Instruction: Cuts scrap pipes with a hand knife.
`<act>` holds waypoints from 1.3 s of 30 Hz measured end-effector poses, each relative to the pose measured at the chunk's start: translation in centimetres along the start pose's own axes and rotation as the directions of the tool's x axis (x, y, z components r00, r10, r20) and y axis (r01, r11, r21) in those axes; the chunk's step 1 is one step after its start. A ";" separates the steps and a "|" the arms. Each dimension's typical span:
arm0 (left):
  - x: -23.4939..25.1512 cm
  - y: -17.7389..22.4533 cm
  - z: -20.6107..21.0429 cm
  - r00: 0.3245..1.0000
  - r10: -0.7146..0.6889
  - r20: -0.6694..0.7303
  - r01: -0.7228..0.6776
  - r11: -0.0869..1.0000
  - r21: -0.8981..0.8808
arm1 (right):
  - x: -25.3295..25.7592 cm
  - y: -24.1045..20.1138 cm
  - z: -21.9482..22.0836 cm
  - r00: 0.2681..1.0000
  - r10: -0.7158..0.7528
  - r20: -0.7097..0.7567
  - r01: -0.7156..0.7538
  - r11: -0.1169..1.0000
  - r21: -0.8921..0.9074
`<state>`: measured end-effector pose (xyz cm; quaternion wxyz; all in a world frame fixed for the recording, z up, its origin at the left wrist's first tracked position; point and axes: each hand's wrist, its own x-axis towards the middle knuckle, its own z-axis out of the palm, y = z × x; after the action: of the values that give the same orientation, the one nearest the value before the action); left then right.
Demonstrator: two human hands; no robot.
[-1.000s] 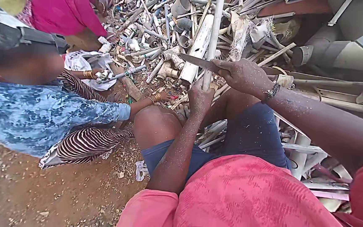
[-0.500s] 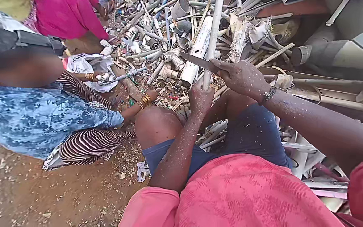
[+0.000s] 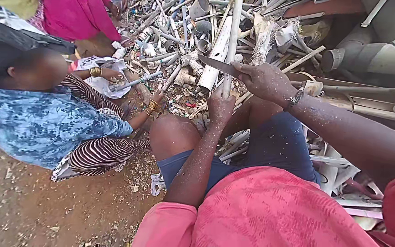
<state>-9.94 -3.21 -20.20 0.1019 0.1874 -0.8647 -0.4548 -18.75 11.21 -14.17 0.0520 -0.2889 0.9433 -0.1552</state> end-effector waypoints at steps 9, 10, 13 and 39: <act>0.6 0.7 -0.4 0.999 -0.035 -0.010 0.035 0.999 -0.012 | -0.2 0.0 0.5 1.000 -0.012 -0.029 0.014 0.997 0.080; 0.4 0.9 -0.4 1.000 -0.017 -0.004 0.017 1.000 0.002 | 0.5 0.4 0.2 0.998 0.038 -0.051 -0.032 0.993 0.111; 0.4 0.2 -0.1 1.000 -0.019 -0.001 0.019 0.999 -0.045 | 0.5 0.5 0.4 0.999 -0.011 -0.037 0.016 0.992 0.122; -0.2 -0.9 0.1 0.976 0.040 0.213 0.119 0.724 -0.680 | -2.1 3.0 1.9 0.937 -0.318 -0.146 0.328 0.944 0.047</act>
<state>-9.59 -3.50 -20.98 0.0612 0.1049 -0.6354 -0.7625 -18.25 14.21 -16.89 -0.0284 -0.4266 0.8782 -0.2142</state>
